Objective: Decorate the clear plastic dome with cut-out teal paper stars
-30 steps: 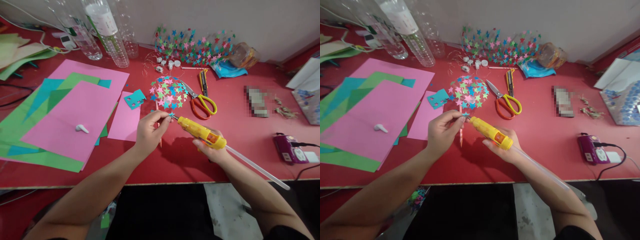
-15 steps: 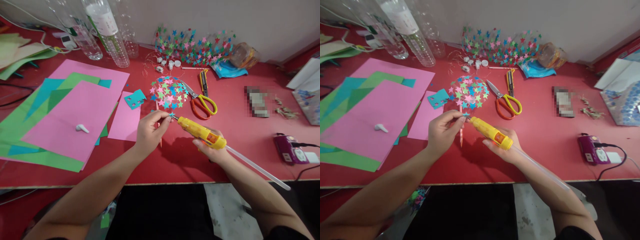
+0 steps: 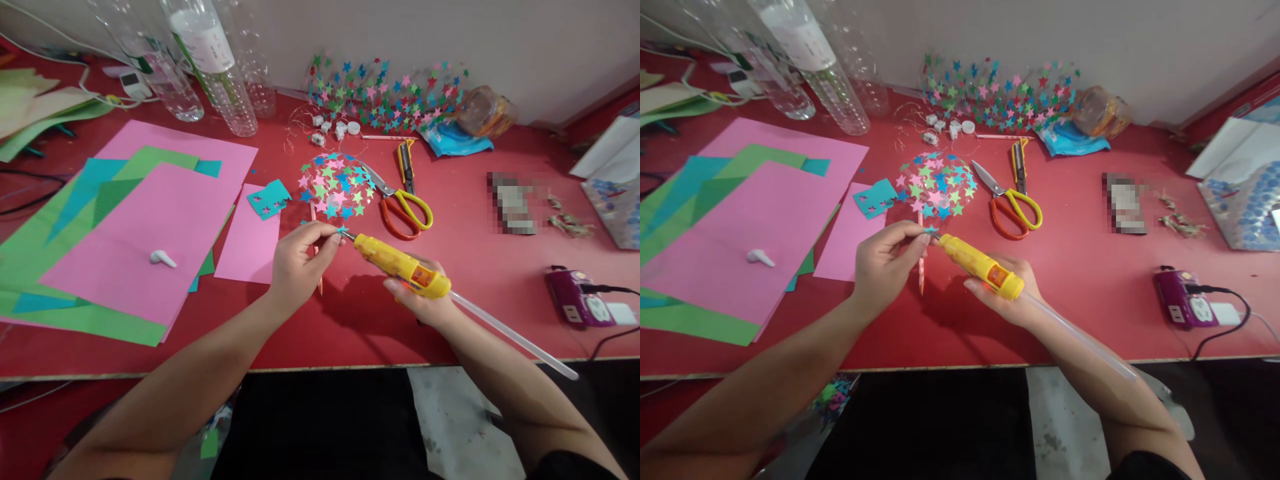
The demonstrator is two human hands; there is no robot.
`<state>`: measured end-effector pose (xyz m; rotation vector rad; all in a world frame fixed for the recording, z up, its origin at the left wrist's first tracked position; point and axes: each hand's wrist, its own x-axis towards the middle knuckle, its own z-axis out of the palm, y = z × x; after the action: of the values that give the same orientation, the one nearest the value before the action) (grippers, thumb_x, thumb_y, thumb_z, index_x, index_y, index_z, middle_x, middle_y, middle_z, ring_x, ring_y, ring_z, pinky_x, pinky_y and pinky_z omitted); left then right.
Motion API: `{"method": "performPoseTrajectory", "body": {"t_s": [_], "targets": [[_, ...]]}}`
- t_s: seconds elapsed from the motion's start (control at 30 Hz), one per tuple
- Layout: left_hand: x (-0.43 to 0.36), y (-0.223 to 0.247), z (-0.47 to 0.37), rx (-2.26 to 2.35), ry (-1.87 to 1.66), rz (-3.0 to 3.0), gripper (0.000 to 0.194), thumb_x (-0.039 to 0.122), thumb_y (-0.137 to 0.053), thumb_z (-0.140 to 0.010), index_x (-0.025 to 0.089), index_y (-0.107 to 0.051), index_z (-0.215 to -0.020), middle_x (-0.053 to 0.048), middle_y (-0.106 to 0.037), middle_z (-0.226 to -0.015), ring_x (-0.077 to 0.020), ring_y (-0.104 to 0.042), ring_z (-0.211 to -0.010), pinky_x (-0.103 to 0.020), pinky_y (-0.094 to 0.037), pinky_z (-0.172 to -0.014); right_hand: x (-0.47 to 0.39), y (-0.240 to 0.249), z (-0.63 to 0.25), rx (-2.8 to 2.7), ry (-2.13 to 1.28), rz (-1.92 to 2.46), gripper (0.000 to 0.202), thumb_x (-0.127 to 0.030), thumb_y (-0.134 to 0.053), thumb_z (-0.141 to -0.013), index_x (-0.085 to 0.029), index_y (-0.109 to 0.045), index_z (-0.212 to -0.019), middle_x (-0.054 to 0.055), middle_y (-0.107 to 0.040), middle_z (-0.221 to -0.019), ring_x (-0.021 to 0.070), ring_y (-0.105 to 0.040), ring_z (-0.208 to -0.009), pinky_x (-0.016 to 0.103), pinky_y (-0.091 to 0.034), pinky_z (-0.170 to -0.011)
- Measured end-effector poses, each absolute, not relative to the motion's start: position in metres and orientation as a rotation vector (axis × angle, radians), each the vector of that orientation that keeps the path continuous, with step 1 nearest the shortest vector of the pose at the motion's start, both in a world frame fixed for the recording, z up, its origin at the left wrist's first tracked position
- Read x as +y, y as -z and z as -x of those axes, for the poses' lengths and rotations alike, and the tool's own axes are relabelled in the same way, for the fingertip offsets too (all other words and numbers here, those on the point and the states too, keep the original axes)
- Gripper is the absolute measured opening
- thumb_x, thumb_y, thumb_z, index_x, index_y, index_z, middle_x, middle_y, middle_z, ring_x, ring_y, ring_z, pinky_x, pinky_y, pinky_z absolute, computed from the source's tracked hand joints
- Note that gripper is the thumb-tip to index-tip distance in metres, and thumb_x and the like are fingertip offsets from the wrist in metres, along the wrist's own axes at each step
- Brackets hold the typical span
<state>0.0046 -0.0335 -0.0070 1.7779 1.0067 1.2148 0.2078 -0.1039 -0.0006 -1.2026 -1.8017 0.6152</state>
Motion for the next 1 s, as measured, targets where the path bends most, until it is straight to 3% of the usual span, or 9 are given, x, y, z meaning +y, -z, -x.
{"method": "performPoseTrajectory", "body": {"t_s": [0.73, 1.0], "targets": [[-0.0347, 0.0075, -0.0035, 1.046, -1.197, -1.761, 0.011, 0.018, -0.06, -0.089, 0.02, -0.069, -0.082, 0.001, -0.073, -0.08, -0.0111, -0.065, -0.073, -0.024, -0.05, -0.069, -0.1042, 0.0012, -0.2103, -1.815, -0.665, 1.297, 0.031, -0.051, -0.057, -0.091, -0.023, -0.067, -0.082, 0.004, -0.066, -0.072, 0.0172, -0.063, -0.062, 0.03, -0.051, -0.056], [-0.033, 0.0108, -0.0037, 1.026, -1.19, -1.723, 0.012, 0.017, -0.06, -0.089, 0.019, -0.069, -0.081, 0.001, -0.073, -0.079, -0.0101, -0.063, -0.071, -0.023, -0.048, -0.069, -0.1049, 0.0023, -0.2107, -1.807, -0.722, 1.274, 0.027, -0.045, -0.059, -0.093, -0.022, -0.072, -0.098, 0.006, -0.071, -0.079, 0.0192, -0.068, -0.068, 0.032, -0.056, -0.061]]}}
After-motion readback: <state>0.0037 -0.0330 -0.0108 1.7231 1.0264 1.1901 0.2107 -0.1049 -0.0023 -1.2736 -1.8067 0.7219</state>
